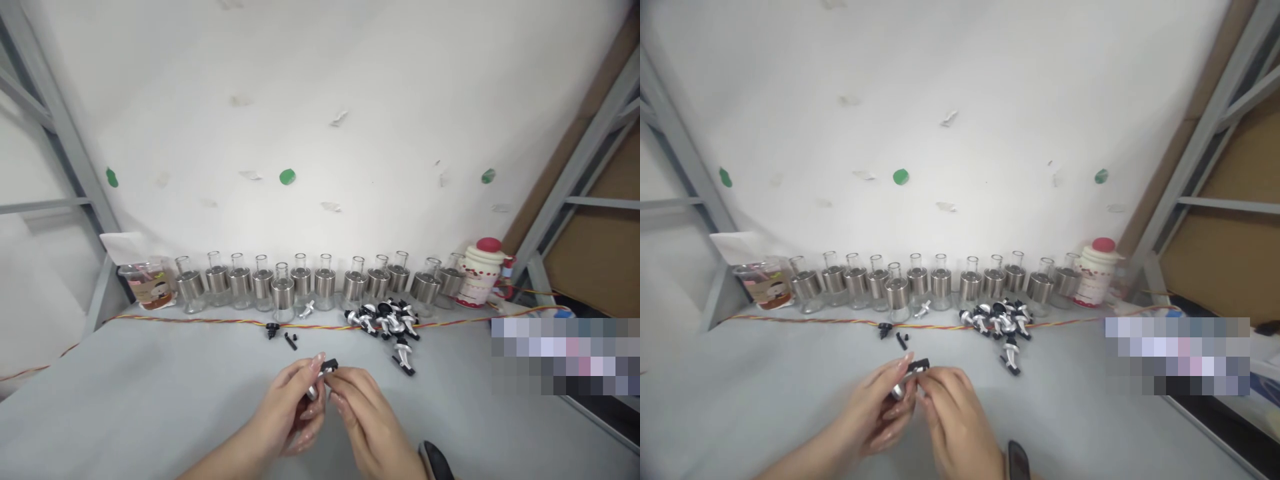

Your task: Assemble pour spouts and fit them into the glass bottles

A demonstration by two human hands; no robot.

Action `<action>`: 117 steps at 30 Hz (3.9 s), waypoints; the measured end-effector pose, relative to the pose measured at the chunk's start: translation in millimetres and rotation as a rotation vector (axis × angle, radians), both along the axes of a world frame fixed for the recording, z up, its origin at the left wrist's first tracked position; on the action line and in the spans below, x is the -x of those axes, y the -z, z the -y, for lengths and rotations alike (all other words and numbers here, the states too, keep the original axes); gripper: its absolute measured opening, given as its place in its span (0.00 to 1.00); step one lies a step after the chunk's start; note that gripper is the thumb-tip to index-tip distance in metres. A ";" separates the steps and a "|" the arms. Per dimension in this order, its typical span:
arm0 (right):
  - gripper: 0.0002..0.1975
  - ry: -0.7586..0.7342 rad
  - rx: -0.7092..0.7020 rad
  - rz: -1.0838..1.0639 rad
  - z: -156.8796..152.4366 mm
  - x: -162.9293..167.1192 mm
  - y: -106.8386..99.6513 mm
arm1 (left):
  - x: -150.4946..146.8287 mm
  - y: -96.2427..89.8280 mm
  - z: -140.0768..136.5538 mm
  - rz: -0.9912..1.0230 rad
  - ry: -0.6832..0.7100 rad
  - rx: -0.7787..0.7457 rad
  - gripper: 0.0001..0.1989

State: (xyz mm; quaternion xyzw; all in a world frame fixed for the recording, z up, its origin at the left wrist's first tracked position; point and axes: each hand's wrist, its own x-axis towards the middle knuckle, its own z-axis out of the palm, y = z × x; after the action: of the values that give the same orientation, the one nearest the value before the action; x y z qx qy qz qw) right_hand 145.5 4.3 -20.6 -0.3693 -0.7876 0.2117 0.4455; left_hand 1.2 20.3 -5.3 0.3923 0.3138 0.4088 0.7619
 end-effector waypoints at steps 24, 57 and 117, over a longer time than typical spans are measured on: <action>0.21 -0.264 0.840 -0.499 -22.5 0.4 -1.8 | 7.5 9.8 3.2 -0.546 0.074 -0.477 0.14; 0.06 0.286 -0.343 0.892 -150.6 30.9 2.6 | 66.6 19.7 -69.2 -1.638 -0.501 -0.884 0.13; 0.11 -0.008 0.412 -0.411 -31.8 -9.3 -4.8 | 9.0 10.1 -19.2 -0.072 -0.032 0.042 0.17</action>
State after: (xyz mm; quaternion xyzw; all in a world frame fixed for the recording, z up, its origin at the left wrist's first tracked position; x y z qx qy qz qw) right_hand 154.9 36.0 -15.8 -0.3984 -0.6226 0.4394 0.5105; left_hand -7.8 39.5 -15.5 0.3855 0.3558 0.4001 0.7515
